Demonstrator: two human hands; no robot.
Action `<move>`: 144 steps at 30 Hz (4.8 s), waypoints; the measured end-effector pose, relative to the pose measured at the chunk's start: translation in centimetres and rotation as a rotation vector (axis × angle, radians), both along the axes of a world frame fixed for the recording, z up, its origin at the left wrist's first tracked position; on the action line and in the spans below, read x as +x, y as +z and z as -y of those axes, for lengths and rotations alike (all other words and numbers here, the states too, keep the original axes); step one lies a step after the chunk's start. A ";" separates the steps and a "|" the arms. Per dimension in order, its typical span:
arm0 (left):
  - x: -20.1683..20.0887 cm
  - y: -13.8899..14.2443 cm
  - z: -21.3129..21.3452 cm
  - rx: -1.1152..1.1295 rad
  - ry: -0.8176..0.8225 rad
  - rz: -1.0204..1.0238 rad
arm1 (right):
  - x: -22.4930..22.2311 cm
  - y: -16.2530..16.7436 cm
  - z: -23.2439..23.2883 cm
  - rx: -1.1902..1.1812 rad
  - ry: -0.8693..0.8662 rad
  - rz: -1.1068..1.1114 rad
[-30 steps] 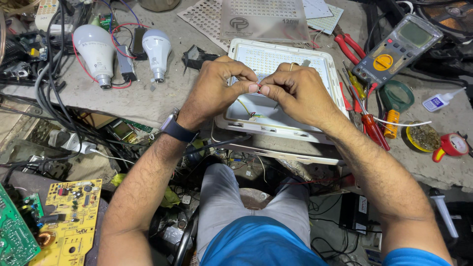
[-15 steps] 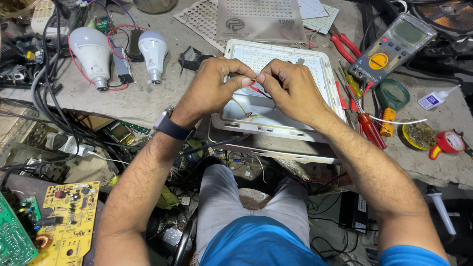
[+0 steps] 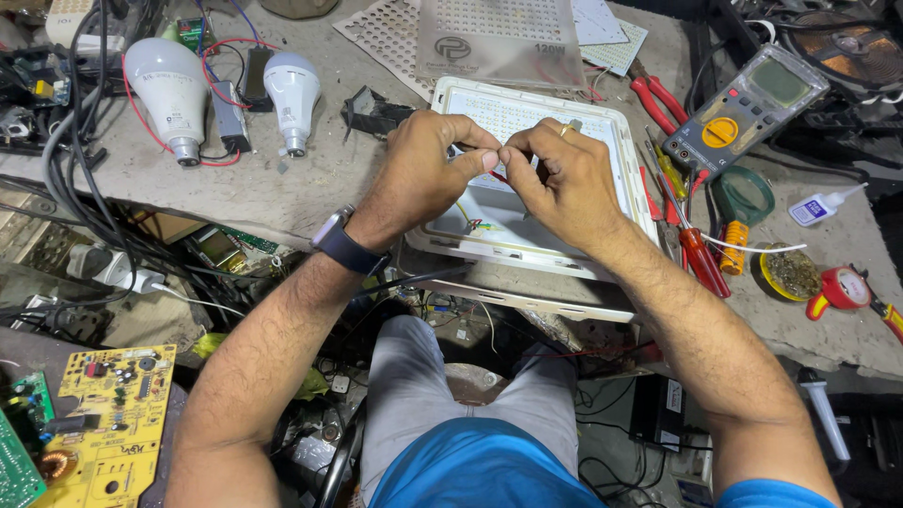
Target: The person works on an LED panel assembly, stripping and twisting wires, then wrapping connections with red electrical tape. They handle a small black power supply unit, taping its wires and placing it inside the panel housing.
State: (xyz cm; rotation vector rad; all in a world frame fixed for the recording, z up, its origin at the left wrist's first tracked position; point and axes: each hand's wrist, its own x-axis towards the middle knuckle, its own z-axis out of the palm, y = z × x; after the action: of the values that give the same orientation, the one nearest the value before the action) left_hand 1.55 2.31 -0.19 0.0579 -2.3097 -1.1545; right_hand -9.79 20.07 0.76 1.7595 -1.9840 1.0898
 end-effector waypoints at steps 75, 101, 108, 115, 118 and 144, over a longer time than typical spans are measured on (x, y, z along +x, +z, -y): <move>-2.0 -1.9 0.9 -0.198 -0.111 -0.148 | -1.9 0.3 -1.3 0.161 -0.145 -0.908; -3.4 -1.8 1.8 0.051 -0.214 -0.130 | -3.3 1.3 -0.1 0.192 -0.095 -0.547; -2.4 -1.7 1.0 -0.598 0.051 -0.495 | -5.5 1.9 2.2 0.443 0.030 0.822; -2.9 -1.4 1.3 -0.319 -0.030 -0.317 | -1.8 1.9 -0.3 0.055 -0.121 -0.804; -3.1 -1.3 1.6 -0.253 -0.111 -0.237 | -1.7 1.7 -0.3 0.078 -0.212 -0.883; -4.4 -2.0 2.6 -0.236 -0.109 -0.206 | -3.7 2.2 0.9 0.210 -0.066 -0.648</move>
State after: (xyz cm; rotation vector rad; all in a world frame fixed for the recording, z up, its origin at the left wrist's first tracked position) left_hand -2.90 -0.31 -2.19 -0.2647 -2.2684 -0.8844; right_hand -13.52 19.18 2.92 1.8197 -1.7576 0.2300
